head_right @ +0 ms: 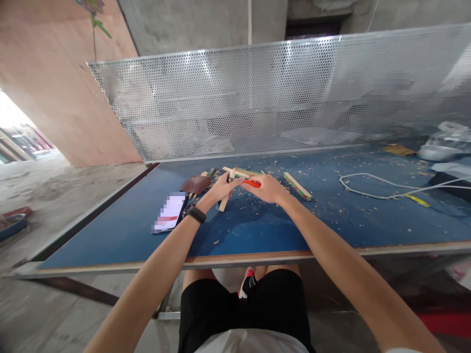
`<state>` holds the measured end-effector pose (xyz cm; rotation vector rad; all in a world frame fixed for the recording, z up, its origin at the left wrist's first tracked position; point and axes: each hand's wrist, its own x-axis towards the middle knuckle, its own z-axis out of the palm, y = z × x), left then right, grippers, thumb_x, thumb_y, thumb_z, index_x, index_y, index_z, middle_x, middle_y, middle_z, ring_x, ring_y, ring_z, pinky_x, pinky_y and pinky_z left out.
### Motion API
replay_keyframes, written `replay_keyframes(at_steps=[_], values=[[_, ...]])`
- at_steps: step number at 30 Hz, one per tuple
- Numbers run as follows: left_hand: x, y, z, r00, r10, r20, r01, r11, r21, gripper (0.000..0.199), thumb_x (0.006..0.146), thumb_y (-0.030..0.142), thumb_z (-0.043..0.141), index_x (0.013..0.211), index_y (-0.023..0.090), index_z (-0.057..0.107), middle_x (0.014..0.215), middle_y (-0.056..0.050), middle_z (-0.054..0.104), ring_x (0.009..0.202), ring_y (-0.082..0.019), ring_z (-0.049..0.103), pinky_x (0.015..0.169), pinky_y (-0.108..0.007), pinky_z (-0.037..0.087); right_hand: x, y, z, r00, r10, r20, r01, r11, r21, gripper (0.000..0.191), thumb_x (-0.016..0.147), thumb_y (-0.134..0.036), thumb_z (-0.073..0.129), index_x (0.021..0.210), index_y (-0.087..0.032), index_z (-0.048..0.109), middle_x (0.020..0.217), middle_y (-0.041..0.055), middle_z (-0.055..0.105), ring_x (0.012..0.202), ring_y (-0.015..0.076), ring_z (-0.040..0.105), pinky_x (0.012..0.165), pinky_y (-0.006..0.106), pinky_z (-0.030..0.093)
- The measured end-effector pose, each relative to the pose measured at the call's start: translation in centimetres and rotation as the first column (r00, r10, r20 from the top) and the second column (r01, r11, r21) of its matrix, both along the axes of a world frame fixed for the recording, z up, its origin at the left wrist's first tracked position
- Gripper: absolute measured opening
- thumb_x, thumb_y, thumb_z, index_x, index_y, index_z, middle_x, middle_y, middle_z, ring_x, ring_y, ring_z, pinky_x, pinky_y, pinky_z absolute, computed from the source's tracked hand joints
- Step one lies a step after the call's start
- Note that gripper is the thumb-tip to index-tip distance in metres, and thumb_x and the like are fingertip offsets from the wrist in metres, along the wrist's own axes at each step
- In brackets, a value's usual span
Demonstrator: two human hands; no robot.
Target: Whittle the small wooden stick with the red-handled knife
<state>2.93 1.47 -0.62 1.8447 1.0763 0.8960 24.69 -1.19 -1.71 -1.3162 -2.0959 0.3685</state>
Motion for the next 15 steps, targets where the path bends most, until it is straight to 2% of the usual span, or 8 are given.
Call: replay_keyframes(at_steps=[3,8,11,15], values=[[-0.1,-0.1,0.0,0.999,0.003,-0.032,-0.004,1.0,-0.009,0.048,0.092,0.063,0.074,0.091,0.023,0.047,0.062,0.006,0.05,0.05,-0.011,0.051,0.05,-0.028,0.041,0.1,0.1,0.0,1.0,-0.022,0.019,0.022,1.0,-0.003,0.068,0.095,-0.081,0.052,0.112,-0.025,0.085,0.085,0.0077,0.079,0.072,0.0242,0.065,0.064,0.036,0.041],[0.0,-0.2,0.2,0.998,0.019,-0.067,-0.017,1.0,0.019,0.042,0.099,0.056,0.069,0.085,0.023,0.046,0.062,0.005,0.051,0.051,-0.011,0.05,0.052,-0.028,0.041,-0.2,-0.1,0.3,0.989,-0.131,0.063,0.13,0.991,0.014,0.065,0.093,-0.082,0.055,0.113,-0.029,0.087,0.089,0.0079,0.081,0.076,0.026,0.069,0.063,0.036,0.04],[0.3,0.0,0.1,0.997,0.063,-0.045,-0.061,0.997,0.036,0.041,0.101,0.056,0.064,0.083,0.024,0.045,0.059,0.005,0.049,0.049,-0.011,0.049,0.052,-0.029,0.04,-0.5,-0.2,0.4,0.969,-0.234,0.079,0.227,0.969,0.095,0.065,0.093,-0.083,0.054,0.115,-0.031,0.087,0.092,0.0085,0.082,0.08,0.0279,0.071,0.063,0.036,0.039],[0.7,0.3,-0.1,0.99,0.133,-0.048,-0.13,0.989,0.073,0.046,0.097,0.062,0.067,0.081,0.024,0.046,0.058,0.005,0.051,0.048,-0.012,0.05,0.054,-0.029,0.039,-1.0,-0.3,0.2,0.937,-0.326,0.13,0.295,0.932,0.208,0.064,0.094,-0.083,0.052,0.114,-0.033,0.086,0.091,0.0088,0.082,0.082,0.0304,0.073,0.061,0.035,0.038]])
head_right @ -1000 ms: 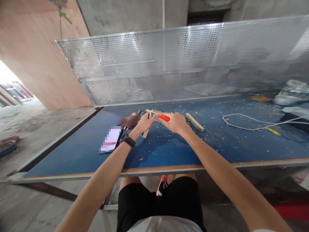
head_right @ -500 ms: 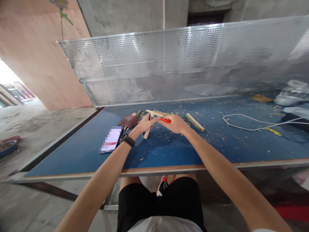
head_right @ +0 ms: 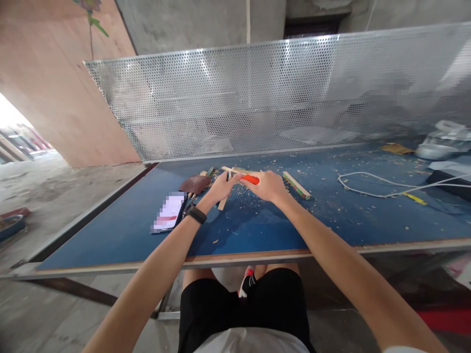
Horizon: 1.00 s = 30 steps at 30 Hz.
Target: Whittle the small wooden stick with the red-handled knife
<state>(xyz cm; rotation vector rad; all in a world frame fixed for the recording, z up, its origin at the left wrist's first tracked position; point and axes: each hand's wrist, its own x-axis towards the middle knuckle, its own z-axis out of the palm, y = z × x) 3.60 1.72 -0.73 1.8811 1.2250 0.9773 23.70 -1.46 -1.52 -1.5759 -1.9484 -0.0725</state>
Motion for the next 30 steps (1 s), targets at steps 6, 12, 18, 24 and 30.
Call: replay_keyframes(at_steps=[6,12,18,24,30], values=[[0.0,-0.4,0.4,0.998,0.063,0.005,-0.063,0.997,0.04,0.049,0.096,0.066,0.066,0.079,0.023,0.048,0.062,0.004,0.05,0.051,-0.011,0.048,0.053,-0.027,0.036,-0.6,-0.3,0.1,0.999,-0.026,-0.034,0.027,0.999,0.026,0.067,0.097,-0.083,0.045,0.108,-0.03,0.085,0.081,0.0094,0.079,0.076,0.0289,0.071,0.06,0.034,0.035],[-0.3,-0.8,0.5,1.0,-0.015,-0.011,0.016,0.999,0.047,0.052,0.096,0.062,0.066,0.074,0.023,0.039,0.063,0.004,0.046,0.054,-0.01,0.043,0.054,-0.026,0.034,0.7,-0.1,0.3,0.973,0.168,-0.16,-0.185,0.978,-0.095,0.074,0.095,-0.085,0.047,0.104,-0.024,0.086,0.075,0.0073,0.075,0.068,0.0247,0.064,0.062,0.035,0.039],[-0.4,-0.5,0.2,0.998,-0.049,-0.03,0.052,0.995,0.089,0.043,0.097,0.056,0.066,0.08,0.022,0.048,0.069,0.002,0.052,0.064,-0.012,0.048,0.06,-0.026,0.034,1.2,0.1,0.3,0.945,0.269,-0.187,-0.298,0.944,-0.144,0.072,0.095,-0.084,0.048,0.104,-0.024,0.086,0.067,0.0036,0.07,0.062,0.0212,0.059,0.06,0.035,0.037],[-0.5,-0.7,0.6,0.994,-0.017,-0.104,0.034,0.987,0.159,0.044,0.099,0.055,0.065,0.078,0.021,0.047,0.071,0.001,0.054,0.066,-0.013,0.047,0.062,-0.028,0.032,0.9,0.1,0.3,0.974,0.181,-0.139,-0.2,0.971,-0.133,0.064,0.094,-0.081,0.053,0.105,-0.028,0.087,0.08,0.0065,0.079,0.072,0.0255,0.068,0.063,0.036,0.04],[-0.6,-0.5,0.8,0.999,0.005,-0.05,0.002,0.99,0.144,0.037,0.101,0.053,0.061,0.084,0.021,0.054,0.073,0.0,0.057,0.069,-0.015,0.054,0.064,-0.027,0.036,-0.3,-0.1,0.0,1.0,0.002,0.004,-0.002,1.0,0.025,0.068,0.095,-0.084,0.048,0.116,-0.031,0.084,0.09,0.0101,0.082,0.083,0.0314,0.073,0.061,0.035,0.037]])
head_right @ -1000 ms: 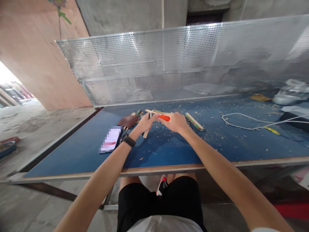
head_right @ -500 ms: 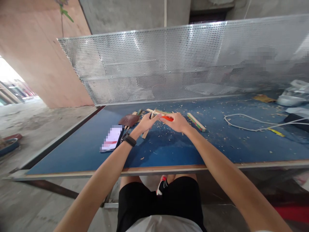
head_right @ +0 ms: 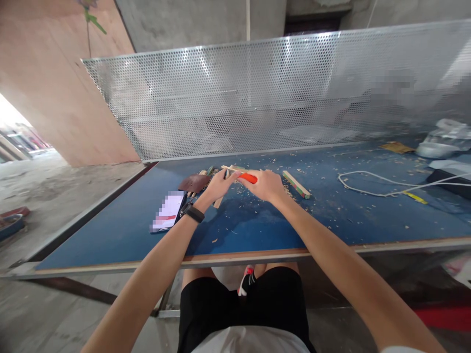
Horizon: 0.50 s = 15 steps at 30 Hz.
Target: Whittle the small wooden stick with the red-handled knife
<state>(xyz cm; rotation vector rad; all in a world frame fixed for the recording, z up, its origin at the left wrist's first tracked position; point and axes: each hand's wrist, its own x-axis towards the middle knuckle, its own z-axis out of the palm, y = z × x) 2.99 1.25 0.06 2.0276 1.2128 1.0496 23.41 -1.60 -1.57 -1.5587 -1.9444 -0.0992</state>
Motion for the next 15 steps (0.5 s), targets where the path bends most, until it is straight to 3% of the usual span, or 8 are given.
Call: replay_keyframes(at_steps=[3,8,15], values=[[0.2,0.1,-0.1,0.999,0.033,-0.009,-0.032,0.999,0.024,0.04,0.101,0.054,0.062,0.081,0.021,0.054,0.074,0.0,0.059,0.068,-0.014,0.051,0.065,-0.028,0.035,-0.4,-0.1,-0.1,0.998,-0.048,0.037,0.046,0.998,0.036,0.069,0.096,-0.085,0.045,0.112,-0.03,0.083,0.084,0.01,0.08,0.079,0.0308,0.072,0.059,0.034,0.034],[0.7,0.2,-0.2,0.993,0.119,-0.013,-0.118,0.99,0.082,0.044,0.101,0.055,0.062,0.074,0.022,0.05,0.069,0.0,0.056,0.065,-0.015,0.046,0.065,-0.03,0.032,-0.4,-0.3,0.2,0.998,-0.051,-0.034,0.053,0.997,0.05,0.066,0.098,-0.083,0.044,0.1,-0.029,0.082,0.078,0.0084,0.077,0.073,0.0278,0.068,0.057,0.034,0.029],[0.5,-0.4,-0.1,0.999,0.042,0.001,-0.042,0.998,0.038,0.048,0.098,0.058,0.064,0.074,0.022,0.044,0.071,0.002,0.052,0.066,-0.012,0.043,0.063,-0.029,0.03,0.7,0.2,0.1,0.98,0.129,-0.15,-0.141,0.987,-0.074,0.07,0.096,-0.084,0.046,0.097,-0.025,0.083,0.075,0.0069,0.074,0.068,0.0244,0.064,0.061,0.035,0.036]])
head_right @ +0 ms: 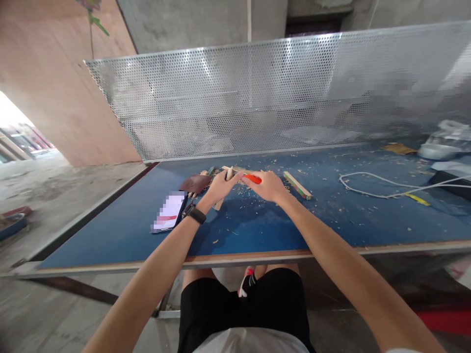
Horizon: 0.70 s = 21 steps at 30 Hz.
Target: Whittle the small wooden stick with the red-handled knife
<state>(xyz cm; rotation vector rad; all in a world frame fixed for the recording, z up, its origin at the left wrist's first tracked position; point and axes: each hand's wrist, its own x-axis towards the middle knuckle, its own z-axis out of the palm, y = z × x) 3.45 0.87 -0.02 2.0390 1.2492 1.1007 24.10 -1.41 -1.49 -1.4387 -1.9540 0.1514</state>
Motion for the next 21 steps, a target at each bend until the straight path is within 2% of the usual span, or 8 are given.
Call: replay_keyframes(at_steps=[4,8,12,15,18,21], values=[[-0.2,-0.2,0.2,0.998,-0.064,0.013,0.064,0.995,-0.072,0.045,0.098,0.055,0.063,0.075,0.022,0.043,0.068,0.004,0.046,0.065,-0.012,0.042,0.062,-0.028,0.032,0.5,0.3,-0.3,0.989,0.123,-0.078,-0.129,0.989,-0.072,0.074,0.095,-0.087,0.046,0.104,-0.024,0.085,0.073,0.0051,0.073,0.068,0.0232,0.062,0.063,0.035,0.04],[-0.4,-0.3,0.2,0.992,-0.118,0.034,0.122,0.983,-0.14,0.042,0.097,0.054,0.066,0.078,0.023,0.046,0.065,0.004,0.046,0.063,-0.012,0.044,0.061,-0.029,0.034,0.7,0.3,-0.3,0.981,0.186,-0.051,-0.191,0.976,-0.109,0.069,0.095,-0.084,0.05,0.106,-0.026,0.084,0.075,0.0036,0.074,0.067,0.0222,0.063,0.062,0.035,0.039],[-0.5,-0.3,0.3,0.991,-0.126,0.046,0.132,0.977,-0.168,0.043,0.096,0.056,0.069,0.08,0.023,0.048,0.065,0.004,0.046,0.059,-0.012,0.043,0.059,-0.03,0.034,0.3,0.1,-0.1,0.996,0.079,0.04,-0.077,0.995,-0.059,0.065,0.094,-0.083,0.052,0.102,-0.028,0.085,0.082,0.0058,0.078,0.073,0.0249,0.068,0.064,0.035,0.04],[-0.5,-0.2,0.4,0.987,-0.148,0.064,0.157,0.972,-0.175,0.042,0.097,0.057,0.068,0.082,0.023,0.049,0.065,0.004,0.046,0.057,-0.012,0.042,0.057,-0.029,0.034,-0.1,-0.1,0.0,0.996,-0.023,0.086,0.023,1.0,-0.001,0.066,0.094,-0.083,0.051,0.108,-0.029,0.086,0.088,0.0084,0.08,0.08,0.0288,0.071,0.063,0.036,0.038],[-0.4,0.1,0.4,0.992,-0.11,0.057,0.117,0.983,-0.142,0.04,0.101,0.054,0.063,0.08,0.023,0.047,0.064,0.004,0.046,0.059,-0.012,0.042,0.059,-0.029,0.033,-0.6,-0.3,0.1,0.987,-0.108,0.116,0.106,0.994,0.025,0.068,0.094,-0.084,0.049,0.113,-0.029,0.085,0.09,0.0101,0.081,0.081,0.0305,0.072,0.061,0.035,0.036],[-0.2,0.4,0.2,0.997,-0.075,0.027,0.077,0.992,-0.101,0.042,0.102,0.054,0.062,0.078,0.023,0.047,0.065,0.003,0.048,0.063,-0.014,0.043,0.061,-0.029,0.033,-0.9,-0.3,0.1,0.979,-0.155,0.131,0.149,0.988,0.05,0.068,0.094,-0.085,0.048,0.108,-0.029,0.085,0.087,0.0102,0.08,0.078,0.0295,0.071,0.059,0.034,0.033]])
